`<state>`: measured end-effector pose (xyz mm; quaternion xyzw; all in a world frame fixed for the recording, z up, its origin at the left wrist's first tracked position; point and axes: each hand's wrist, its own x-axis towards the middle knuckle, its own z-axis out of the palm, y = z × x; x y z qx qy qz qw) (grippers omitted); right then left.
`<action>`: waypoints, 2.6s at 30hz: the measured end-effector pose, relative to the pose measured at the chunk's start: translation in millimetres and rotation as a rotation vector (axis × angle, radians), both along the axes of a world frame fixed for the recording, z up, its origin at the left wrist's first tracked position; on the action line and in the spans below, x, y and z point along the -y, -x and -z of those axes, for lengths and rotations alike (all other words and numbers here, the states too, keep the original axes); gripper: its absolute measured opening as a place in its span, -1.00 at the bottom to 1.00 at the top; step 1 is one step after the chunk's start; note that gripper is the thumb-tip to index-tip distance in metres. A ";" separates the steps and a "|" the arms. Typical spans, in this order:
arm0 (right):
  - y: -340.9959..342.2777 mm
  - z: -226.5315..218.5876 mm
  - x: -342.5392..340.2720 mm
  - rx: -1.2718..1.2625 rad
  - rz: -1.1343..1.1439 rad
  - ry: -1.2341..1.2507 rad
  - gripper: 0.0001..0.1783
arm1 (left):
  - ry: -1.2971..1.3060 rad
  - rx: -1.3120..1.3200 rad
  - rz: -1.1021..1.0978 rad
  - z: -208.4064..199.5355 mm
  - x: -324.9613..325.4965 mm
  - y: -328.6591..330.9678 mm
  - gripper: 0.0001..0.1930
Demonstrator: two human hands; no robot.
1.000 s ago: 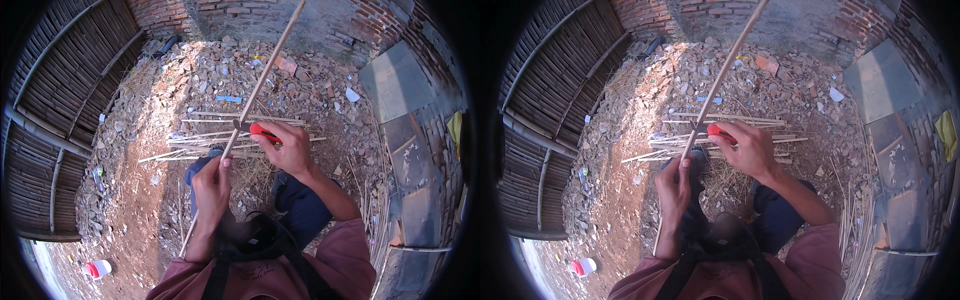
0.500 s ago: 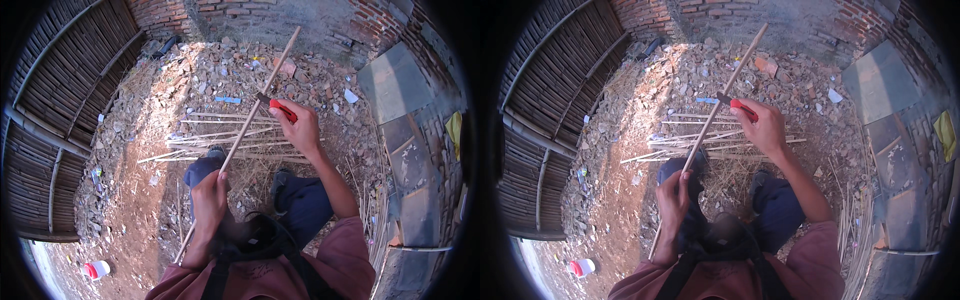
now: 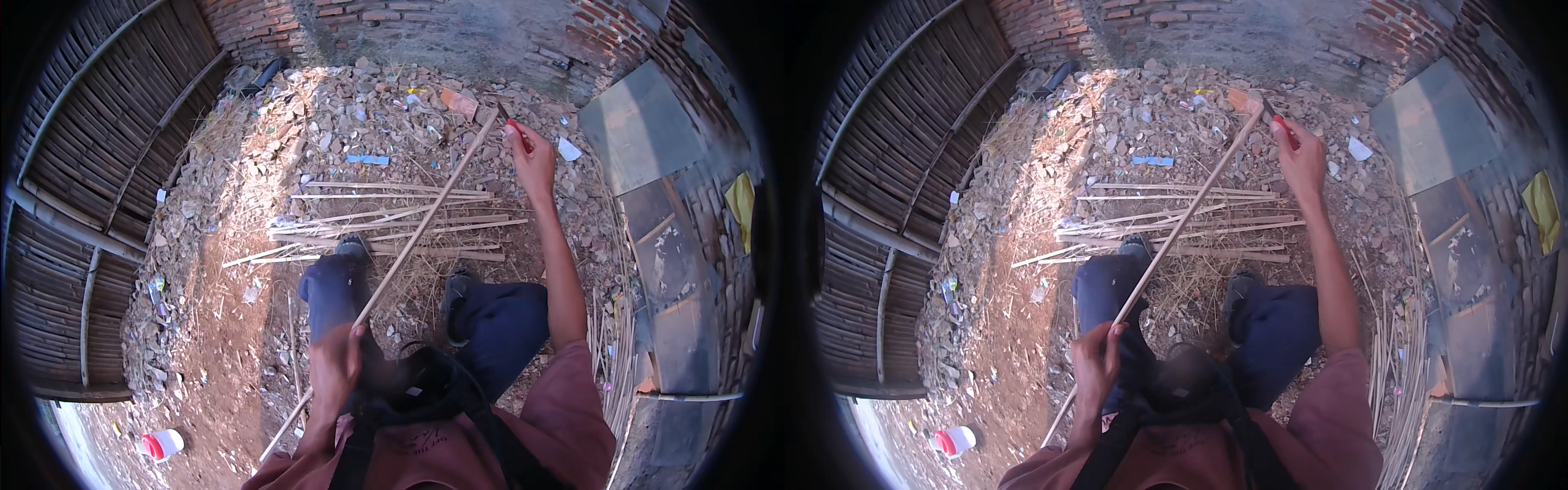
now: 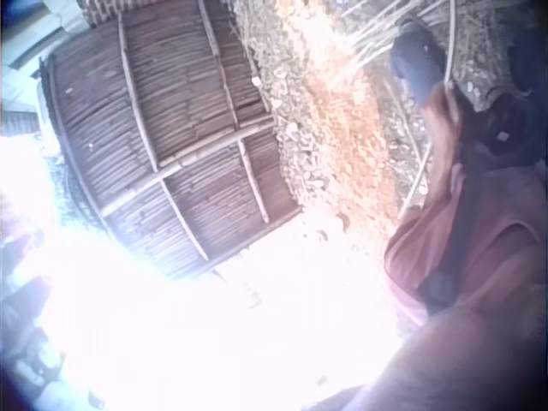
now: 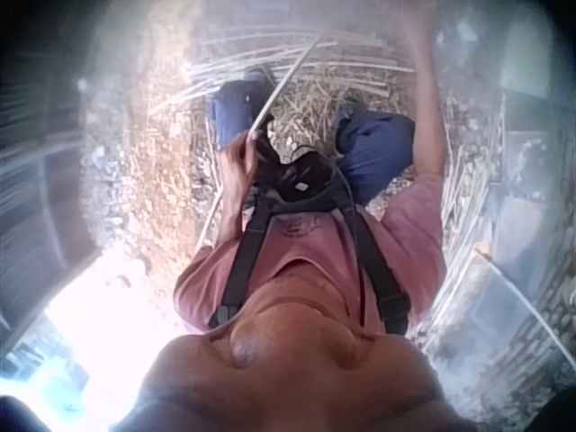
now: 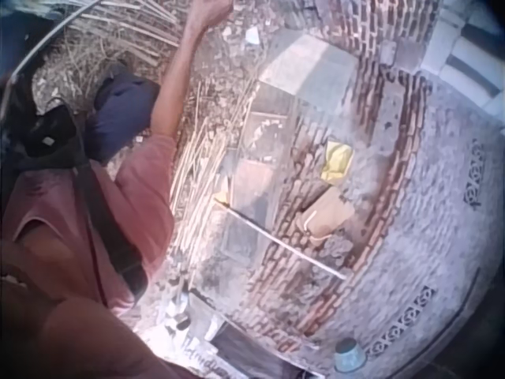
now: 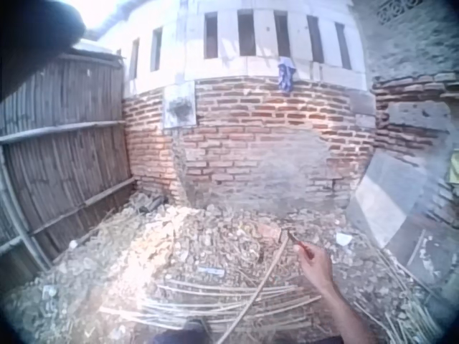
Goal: The person shaves a thin wooden stick with a small blade, removing bark and material to smooth and sharpen the end of the stick.
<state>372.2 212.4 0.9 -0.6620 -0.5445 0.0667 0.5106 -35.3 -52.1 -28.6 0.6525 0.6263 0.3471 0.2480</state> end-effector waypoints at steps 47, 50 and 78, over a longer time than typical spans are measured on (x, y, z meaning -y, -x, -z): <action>170.5 -14.9 145.6 0.416 -0.790 -0.181 -0.73 | -0.075 0.349 -0.002 -41.4 -55.3 -31.5 -0.77; 165.1 -17.2 133.6 0.300 -0.707 -0.243 -0.72 | -0.049 0.275 0.020 -39.7 -50.8 -28.1 -0.67; 129.3 -26.9 87.0 0.272 -0.557 -0.173 -0.71 | -0.044 0.122 0.055 -22.8 -31.4 -19.5 -0.68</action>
